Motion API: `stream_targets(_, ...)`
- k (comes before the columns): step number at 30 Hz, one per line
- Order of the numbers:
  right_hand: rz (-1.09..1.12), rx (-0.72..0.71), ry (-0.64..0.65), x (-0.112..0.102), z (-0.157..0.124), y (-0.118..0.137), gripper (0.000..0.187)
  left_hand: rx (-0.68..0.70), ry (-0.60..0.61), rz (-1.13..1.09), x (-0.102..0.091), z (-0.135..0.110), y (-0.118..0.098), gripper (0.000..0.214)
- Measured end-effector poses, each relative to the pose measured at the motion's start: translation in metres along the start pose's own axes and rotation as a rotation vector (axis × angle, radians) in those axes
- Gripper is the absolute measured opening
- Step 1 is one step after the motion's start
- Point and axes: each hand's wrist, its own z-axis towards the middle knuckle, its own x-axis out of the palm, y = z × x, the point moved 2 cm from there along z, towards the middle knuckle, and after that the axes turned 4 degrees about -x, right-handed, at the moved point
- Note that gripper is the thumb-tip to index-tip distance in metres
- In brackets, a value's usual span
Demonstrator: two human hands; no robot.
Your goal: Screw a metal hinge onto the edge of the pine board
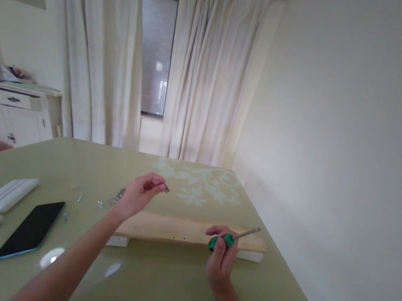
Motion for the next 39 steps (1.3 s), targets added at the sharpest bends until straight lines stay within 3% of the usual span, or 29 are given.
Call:
stream_targets(2,-0.014,0.0,0.013,0.008,0.009,0.002,0.018,0.106,-0.139,-0.163,0.03,-0.024,-0.017,0.027)
stream_targets(5,-0.077,0.011,0.018,0.014,0.015,0.001,0.017,0.303,-0.316,-0.056,0.071,-0.061,-0.03,0.012)
stream_targets(9,-0.152,-0.048,0.106,0.011,0.004,-0.001,0.009,0.575,-0.322,0.043,0.1,-0.097,-0.03,0.02)
stream_targets(12,-0.144,-0.145,0.219,0.008,-0.002,0.004,0.006,0.718,-0.266,0.135,0.102,-0.11,-0.03,0.025)
stream_targets(15,-0.121,-0.177,0.26,0.008,0.001,0.011,0.009,0.77,-0.239,0.172,0.101,-0.114,-0.033,0.023)
stream_targets(24,-0.026,-0.108,0.35,0.013,0.001,0.01,0.021,0.749,-0.304,0.24,0.102,-0.119,-0.011,0.033)
stream_targets(28,-0.031,-0.077,0.366,0.014,-0.003,0.005,0.023,0.699,-0.311,0.208,0.1,-0.115,-0.012,0.031)
stream_targets(39,-0.067,-0.214,0.395,0.018,-0.001,0.008,0.023,0.661,-0.342,0.17,0.097,-0.105,-0.015,0.018)
